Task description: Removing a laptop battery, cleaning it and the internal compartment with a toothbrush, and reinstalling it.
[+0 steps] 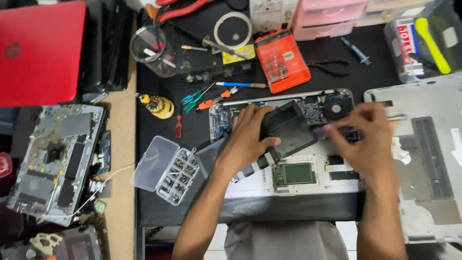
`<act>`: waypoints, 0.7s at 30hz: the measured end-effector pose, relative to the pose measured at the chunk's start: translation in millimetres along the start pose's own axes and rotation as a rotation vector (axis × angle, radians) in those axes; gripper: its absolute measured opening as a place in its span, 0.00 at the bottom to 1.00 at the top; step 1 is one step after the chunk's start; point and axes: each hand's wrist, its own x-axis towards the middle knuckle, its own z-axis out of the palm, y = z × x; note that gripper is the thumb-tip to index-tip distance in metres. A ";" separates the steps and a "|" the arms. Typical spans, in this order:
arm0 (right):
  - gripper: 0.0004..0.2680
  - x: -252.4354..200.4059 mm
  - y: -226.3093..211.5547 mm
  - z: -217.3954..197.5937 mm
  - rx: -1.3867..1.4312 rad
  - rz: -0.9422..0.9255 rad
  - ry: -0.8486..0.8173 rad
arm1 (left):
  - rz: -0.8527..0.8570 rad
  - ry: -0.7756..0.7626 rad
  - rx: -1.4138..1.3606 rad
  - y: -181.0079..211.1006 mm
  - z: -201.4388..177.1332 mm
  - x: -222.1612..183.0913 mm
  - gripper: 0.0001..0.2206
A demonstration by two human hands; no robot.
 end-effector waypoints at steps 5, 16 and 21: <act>0.05 2.9 -1.5 -1.9 0.008 0.005 -0.008 | -0.034 -0.004 0.006 1.7 1.1 2.6 0.32; 0.05 0.8 4.9 7.2 0.009 0.017 -0.049 | 0.006 0.012 -0.004 -5.2 5.7 2.9 0.36; 0.06 -0.8 13.6 15.9 -0.013 -0.078 0.047 | 0.011 0.019 -0.013 -5.9 7.2 1.5 0.37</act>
